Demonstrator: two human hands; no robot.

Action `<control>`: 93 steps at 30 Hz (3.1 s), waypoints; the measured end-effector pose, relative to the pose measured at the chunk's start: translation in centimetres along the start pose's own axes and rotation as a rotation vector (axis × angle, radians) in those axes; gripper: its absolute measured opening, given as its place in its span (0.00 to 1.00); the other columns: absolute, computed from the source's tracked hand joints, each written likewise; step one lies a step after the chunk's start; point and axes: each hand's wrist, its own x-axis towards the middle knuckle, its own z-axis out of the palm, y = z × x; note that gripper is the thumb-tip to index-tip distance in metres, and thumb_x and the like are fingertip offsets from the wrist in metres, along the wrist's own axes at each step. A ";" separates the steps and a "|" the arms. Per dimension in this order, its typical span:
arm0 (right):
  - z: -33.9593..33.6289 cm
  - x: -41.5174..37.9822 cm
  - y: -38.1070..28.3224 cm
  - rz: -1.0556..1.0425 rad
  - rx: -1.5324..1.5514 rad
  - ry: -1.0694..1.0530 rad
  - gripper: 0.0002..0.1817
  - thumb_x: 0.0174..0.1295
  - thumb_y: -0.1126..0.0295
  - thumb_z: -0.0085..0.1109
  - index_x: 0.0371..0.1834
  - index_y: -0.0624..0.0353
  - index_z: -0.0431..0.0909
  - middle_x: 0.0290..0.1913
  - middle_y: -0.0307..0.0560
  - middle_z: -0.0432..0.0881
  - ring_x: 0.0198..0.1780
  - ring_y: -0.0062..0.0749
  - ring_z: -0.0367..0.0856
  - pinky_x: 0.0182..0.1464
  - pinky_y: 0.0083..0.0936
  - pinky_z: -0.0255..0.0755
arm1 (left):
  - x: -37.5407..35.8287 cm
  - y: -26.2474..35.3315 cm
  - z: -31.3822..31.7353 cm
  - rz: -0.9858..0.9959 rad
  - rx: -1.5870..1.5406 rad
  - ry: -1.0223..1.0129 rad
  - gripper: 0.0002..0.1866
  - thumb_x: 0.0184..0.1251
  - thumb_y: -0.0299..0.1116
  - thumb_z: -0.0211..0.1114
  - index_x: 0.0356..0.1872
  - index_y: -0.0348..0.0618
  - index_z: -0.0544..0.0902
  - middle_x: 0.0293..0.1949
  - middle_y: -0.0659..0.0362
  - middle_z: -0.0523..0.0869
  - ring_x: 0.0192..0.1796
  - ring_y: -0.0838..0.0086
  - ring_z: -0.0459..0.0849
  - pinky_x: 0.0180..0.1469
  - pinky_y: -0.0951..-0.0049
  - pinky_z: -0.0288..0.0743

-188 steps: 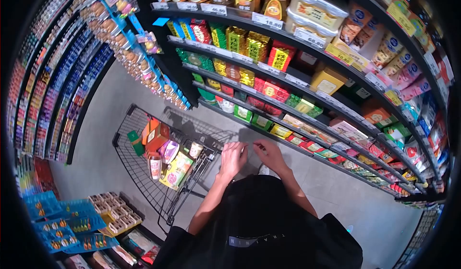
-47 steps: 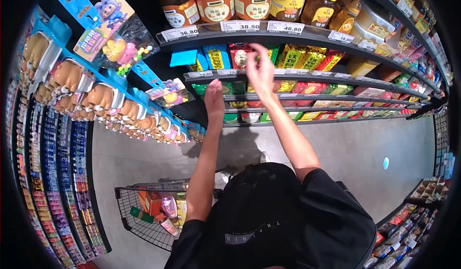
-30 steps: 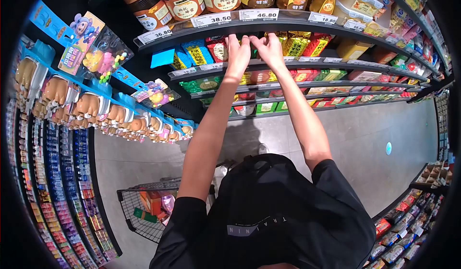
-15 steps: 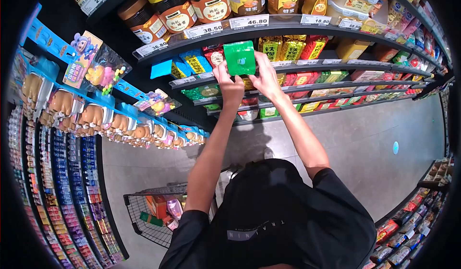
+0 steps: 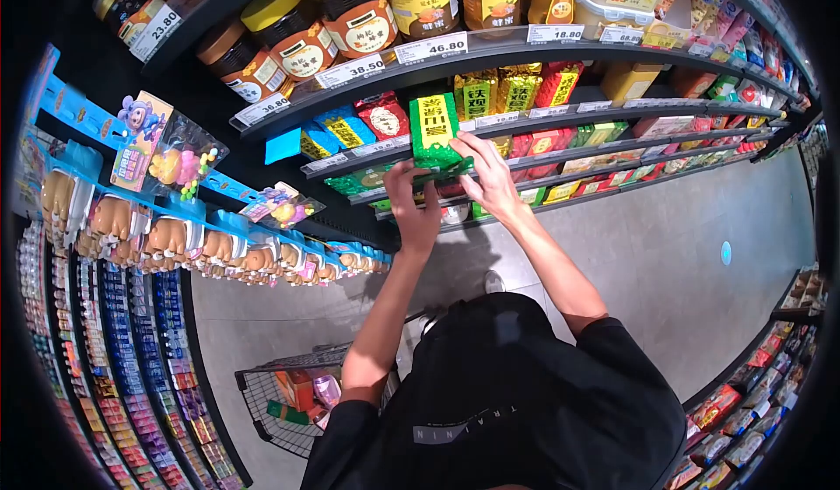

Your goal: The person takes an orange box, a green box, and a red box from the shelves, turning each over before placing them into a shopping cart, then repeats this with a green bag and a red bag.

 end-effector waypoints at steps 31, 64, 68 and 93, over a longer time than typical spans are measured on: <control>1.3 -9.4 -6.1 1.054 1.060 -0.073 0.19 0.66 0.66 0.63 0.58 0.59 0.73 0.50 0.40 0.83 0.54 0.20 0.77 0.56 0.22 0.70 | -3.6 0.5 -6.2 -0.795 -0.620 -0.677 0.29 0.73 0.35 0.61 0.72 0.45 0.63 0.63 0.58 0.73 0.62 0.70 0.72 0.61 0.66 0.69; -0.6 -7.8 -5.2 1.069 0.985 0.006 0.19 0.66 0.55 0.63 0.51 0.57 0.76 0.34 0.33 0.84 0.34 0.09 0.77 0.34 0.13 0.65 | -8.1 2.5 -6.5 -1.113 -0.792 -0.671 0.42 0.65 0.31 0.70 0.74 0.41 0.53 0.60 0.54 0.78 0.60 0.72 0.77 0.61 0.69 0.72; -1.4 -8.0 -4.5 1.088 0.858 -0.120 0.21 0.66 0.48 0.60 0.51 0.53 0.77 0.41 0.33 0.84 0.42 0.14 0.79 0.45 0.23 0.70 | -8.1 2.9 -6.1 -1.119 -0.794 -0.652 0.43 0.64 0.32 0.71 0.74 0.39 0.53 0.60 0.54 0.78 0.60 0.72 0.77 0.62 0.70 0.71; -2.5 -5.9 -5.0 1.078 0.723 -0.092 0.29 0.59 0.43 0.66 0.48 0.59 0.78 0.29 0.32 0.80 0.27 0.11 0.71 0.26 0.14 0.60 | -6.9 4.5 -6.1 -1.156 -0.829 -0.576 0.37 0.66 0.34 0.68 0.72 0.39 0.59 0.56 0.57 0.80 0.56 0.74 0.79 0.56 0.74 0.72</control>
